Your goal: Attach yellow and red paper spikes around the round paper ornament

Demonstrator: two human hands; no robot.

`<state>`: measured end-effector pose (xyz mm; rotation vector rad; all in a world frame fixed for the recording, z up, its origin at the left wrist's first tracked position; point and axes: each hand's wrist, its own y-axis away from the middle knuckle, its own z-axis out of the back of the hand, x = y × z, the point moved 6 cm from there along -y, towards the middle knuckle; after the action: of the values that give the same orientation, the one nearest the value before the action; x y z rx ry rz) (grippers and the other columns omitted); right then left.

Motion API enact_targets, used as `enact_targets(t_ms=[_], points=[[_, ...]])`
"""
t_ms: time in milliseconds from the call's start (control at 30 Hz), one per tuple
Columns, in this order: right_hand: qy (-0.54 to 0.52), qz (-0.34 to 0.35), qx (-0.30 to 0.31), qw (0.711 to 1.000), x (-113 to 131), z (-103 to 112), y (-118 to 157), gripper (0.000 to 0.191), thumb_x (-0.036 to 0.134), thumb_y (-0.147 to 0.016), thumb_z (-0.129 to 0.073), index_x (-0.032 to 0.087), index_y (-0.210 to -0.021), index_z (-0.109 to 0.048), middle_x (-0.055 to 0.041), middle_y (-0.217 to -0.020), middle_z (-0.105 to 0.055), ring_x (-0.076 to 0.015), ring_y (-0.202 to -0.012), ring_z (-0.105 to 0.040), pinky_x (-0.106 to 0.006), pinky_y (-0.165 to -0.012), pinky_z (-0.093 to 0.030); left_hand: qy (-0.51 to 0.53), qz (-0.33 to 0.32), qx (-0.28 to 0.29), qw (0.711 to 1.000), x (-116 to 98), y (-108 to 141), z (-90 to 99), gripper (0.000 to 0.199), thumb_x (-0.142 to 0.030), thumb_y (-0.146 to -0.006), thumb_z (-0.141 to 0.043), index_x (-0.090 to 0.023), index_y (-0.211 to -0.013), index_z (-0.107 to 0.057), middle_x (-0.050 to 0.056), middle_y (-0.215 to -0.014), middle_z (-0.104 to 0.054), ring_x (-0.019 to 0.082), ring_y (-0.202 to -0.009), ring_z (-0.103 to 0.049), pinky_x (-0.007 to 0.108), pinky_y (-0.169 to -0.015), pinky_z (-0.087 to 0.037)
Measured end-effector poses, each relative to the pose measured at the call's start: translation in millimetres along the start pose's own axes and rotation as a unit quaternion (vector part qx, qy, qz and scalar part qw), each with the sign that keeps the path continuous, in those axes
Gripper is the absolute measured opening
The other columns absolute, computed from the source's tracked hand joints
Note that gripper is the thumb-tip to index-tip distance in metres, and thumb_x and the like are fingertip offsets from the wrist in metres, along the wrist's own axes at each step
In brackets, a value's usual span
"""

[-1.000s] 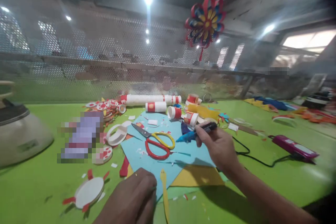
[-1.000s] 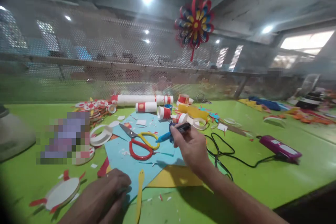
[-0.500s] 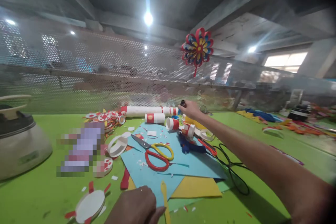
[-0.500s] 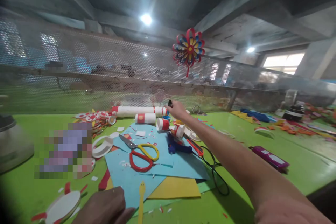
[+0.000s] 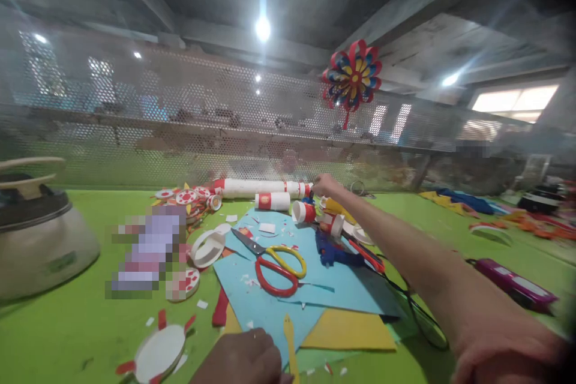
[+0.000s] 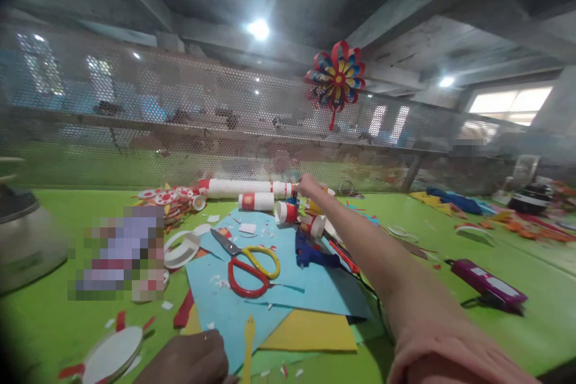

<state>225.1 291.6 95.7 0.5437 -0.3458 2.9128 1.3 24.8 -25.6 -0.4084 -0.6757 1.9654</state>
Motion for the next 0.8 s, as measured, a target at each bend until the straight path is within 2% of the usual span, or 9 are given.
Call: enact_targets(t_ms=[100,167,267,367,467,500,567,633,800], points=[[-0.007,0.032,-0.025,0.999,2.7,16.2,20.0,0.026,0.029,-0.089,-0.055,0.014,-0.111,-0.057,-0.0074,-0.109,-0.059,-0.0185,-0.091,-0.060,-0.037,-0.077,-0.051,0.052,0.047,0.039,0.997,-7.2,-2.7,10.5,0.024,-0.020,-0.088,-0.040,-0.019,-0.065,-0.046,0.002,-0.060,-0.055,0.012,-0.052,-0.046,0.026,-0.048,-0.030],[-0.024,0.068,-0.048,0.996,4.2,24.6,48.0,0.018,0.026,-0.085,-0.059,0.011,-0.095,-0.063,-0.0076,-0.091,-0.064,-0.0170,-0.083,-0.059,-0.028,-0.068,-0.048,0.078,0.099,0.059,0.990,-7.0,-3.7,18.9,0.022,-0.020,-0.088,-0.042,-0.018,-0.066,-0.045,0.001,-0.063,-0.052,0.012,-0.054,-0.043,0.027,-0.051,-0.029],[-0.079,0.145,-0.059,0.985,5.0,35.9,116.4,0.026,0.035,-0.085,-0.056,0.014,-0.072,-0.064,-0.0007,-0.059,-0.055,-0.0117,-0.058,-0.051,-0.023,-0.050,-0.036,0.107,0.118,0.007,0.987,-3.1,-6.0,35.0,0.026,-0.018,-0.086,-0.046,-0.018,-0.061,-0.042,-0.002,-0.057,-0.043,0.011,-0.052,-0.037,0.027,-0.051,-0.026],[-0.131,0.235,0.045,0.962,7.0,36.6,198.9,0.040,0.045,-0.086,-0.052,0.016,-0.061,-0.062,0.0026,-0.048,-0.049,-0.0077,-0.043,-0.042,-0.023,-0.044,-0.031,0.107,0.183,-0.072,0.975,14.3,-4.4,46.2,0.031,-0.017,-0.084,-0.051,-0.018,-0.055,-0.040,-0.005,-0.051,-0.035,0.008,-0.047,-0.032,0.025,-0.049,-0.025],[-0.121,0.391,0.268,0.872,18.2,13.1,274.0,0.031,0.039,-0.090,-0.048,0.017,-0.078,-0.067,-0.0022,-0.071,-0.061,-0.0108,-0.063,-0.056,-0.023,-0.060,-0.041,0.108,0.234,-0.146,0.955,30.5,-2.4,53.4,0.031,-0.018,-0.083,-0.055,-0.017,-0.054,-0.044,-0.006,-0.049,-0.039,0.007,-0.045,-0.035,0.023,-0.048,-0.029],[-0.080,0.402,0.287,0.866,17.6,3.9,286.3,0.026,0.038,-0.090,-0.049,0.019,-0.091,-0.068,-0.0045,-0.083,-0.063,-0.0132,-0.073,-0.058,-0.024,-0.066,-0.041,0.107,0.240,-0.167,0.950,33.7,-2.2,55.4,0.031,-0.019,-0.082,-0.056,-0.017,-0.054,-0.045,-0.006,-0.049,-0.041,0.007,-0.045,-0.036,0.022,-0.048,-0.030],[0.002,0.383,0.231,0.895,16.3,-11.5,291.0,0.027,0.037,-0.090,-0.050,0.018,-0.098,-0.066,-0.0082,-0.091,-0.063,-0.0167,-0.078,-0.057,-0.027,-0.068,-0.039,0.103,0.236,-0.186,0.948,35.6,-3.2,57.1,0.030,-0.019,-0.082,-0.057,-0.017,-0.054,-0.046,-0.006,-0.049,-0.042,0.007,-0.044,-0.037,0.022,-0.048,-0.031],[0.052,0.341,0.181,0.921,17.0,-28.2,289.0,0.028,0.035,-0.090,-0.048,0.016,-0.087,-0.068,-0.0088,-0.083,-0.064,-0.0170,-0.071,-0.056,-0.028,-0.063,-0.036,0.102,0.215,-0.175,0.955,32.5,-5.3,55.8,0.029,-0.019,-0.082,-0.057,-0.017,-0.055,-0.047,-0.006,-0.049,-0.042,0.007,-0.044,-0.036,0.022,-0.048,-0.030],[0.061,0.265,0.160,0.949,24.0,-60.4,300.2,0.035,0.045,-0.086,-0.051,0.017,-0.070,-0.065,-0.0059,-0.068,-0.067,-0.0172,-0.060,-0.055,-0.028,-0.053,-0.026,0.111,0.166,-0.136,0.970,20.7,-9.0,52.1,0.026,-0.016,-0.082,-0.056,-0.017,-0.058,-0.048,-0.005,-0.051,-0.043,0.008,-0.046,-0.036,0.023,-0.050,-0.030]])
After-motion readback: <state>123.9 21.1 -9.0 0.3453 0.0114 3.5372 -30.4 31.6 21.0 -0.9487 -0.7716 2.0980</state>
